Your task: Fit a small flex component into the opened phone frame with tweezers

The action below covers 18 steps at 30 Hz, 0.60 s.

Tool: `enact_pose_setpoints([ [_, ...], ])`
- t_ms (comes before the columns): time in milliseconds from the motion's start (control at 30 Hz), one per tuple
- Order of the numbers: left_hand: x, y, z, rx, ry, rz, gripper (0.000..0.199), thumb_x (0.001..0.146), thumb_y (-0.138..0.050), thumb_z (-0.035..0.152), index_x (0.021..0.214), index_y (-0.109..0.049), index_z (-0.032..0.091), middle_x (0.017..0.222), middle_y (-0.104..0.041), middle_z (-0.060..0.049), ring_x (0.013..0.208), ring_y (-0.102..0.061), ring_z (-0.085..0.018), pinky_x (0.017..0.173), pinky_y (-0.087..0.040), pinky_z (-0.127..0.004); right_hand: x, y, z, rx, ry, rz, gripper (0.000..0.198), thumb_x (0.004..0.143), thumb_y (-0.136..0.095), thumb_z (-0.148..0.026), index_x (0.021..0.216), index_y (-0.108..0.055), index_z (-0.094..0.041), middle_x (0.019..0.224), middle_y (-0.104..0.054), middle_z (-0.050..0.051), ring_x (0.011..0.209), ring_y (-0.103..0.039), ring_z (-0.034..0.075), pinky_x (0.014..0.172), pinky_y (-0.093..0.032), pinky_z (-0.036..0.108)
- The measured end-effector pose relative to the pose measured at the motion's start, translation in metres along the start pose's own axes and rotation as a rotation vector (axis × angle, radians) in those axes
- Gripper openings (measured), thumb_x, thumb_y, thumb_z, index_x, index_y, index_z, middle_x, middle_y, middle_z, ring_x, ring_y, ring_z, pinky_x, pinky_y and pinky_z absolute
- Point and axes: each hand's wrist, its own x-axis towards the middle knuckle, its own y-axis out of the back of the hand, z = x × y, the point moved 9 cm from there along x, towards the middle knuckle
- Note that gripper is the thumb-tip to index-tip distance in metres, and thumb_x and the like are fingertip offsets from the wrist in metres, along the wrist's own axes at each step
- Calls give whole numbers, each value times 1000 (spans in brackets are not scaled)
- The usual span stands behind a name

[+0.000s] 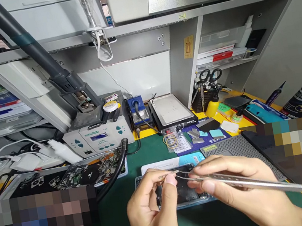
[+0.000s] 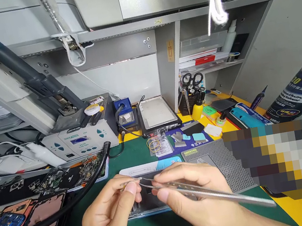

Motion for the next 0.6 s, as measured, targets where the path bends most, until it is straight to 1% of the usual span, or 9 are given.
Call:
enact_pose_setpoints([
  [100,0,-1,0,-4,20,-11,22,90,-66,34,73,-70,21,70,-65,0,66,-55,-16,64,-44,-25,0,-3,21,324,-215,-10,11,86,-82,-31,96,-82,-27,87,-84,7,77,-80,24,69,-66,31],
  [133,0,-1,-1,-4,24,-17,22,90,-66,34,73,-70,21,70,-64,0,65,-55,-16,64,-44,-25,1,-4,25,404,-258,-14,13,85,-82,-32,96,-82,-26,84,-84,7,76,-80,23,69,-65,32],
  [200,0,-3,0,-3,23,-28,21,89,-66,33,72,-70,21,68,-64,0,65,-55,-16,64,-45,-25,2,-8,29,488,-307,-34,16,85,-83,-33,96,-82,-22,83,-84,9,77,-79,23,71,-64,33],
  [300,0,-5,2,-12,4,-46,22,89,-66,32,70,-69,22,69,-64,-1,68,-58,-17,68,-46,-26,2,-11,29,511,-343,-61,18,86,-82,-33,98,-81,-19,83,-83,11,76,-79,23,72,-64,34],
  [367,-1,-7,3,-22,-12,-60,24,91,-65,32,69,-67,22,70,-65,-1,70,-59,-18,70,-46,-26,2,-11,30,508,-359,-48,20,86,-82,-33,97,-81,-17,82,-83,11,73,-78,22,71,-64,34],
  [467,-2,-9,3,-30,-23,-79,25,92,-64,31,69,-66,22,71,-65,0,71,-59,-17,69,-45,-25,1,-11,30,517,-365,-31,20,86,-82,-33,97,-80,-16,81,-83,12,73,-79,22,70,-63,33],
  [600,-2,-9,0,-35,-21,-91,23,92,-65,30,70,-66,22,71,-65,0,71,-60,-17,69,-45,-26,0,-12,30,521,-361,-64,20,88,-81,-33,98,-80,-17,82,-83,12,74,-78,22,72,-63,33],
])
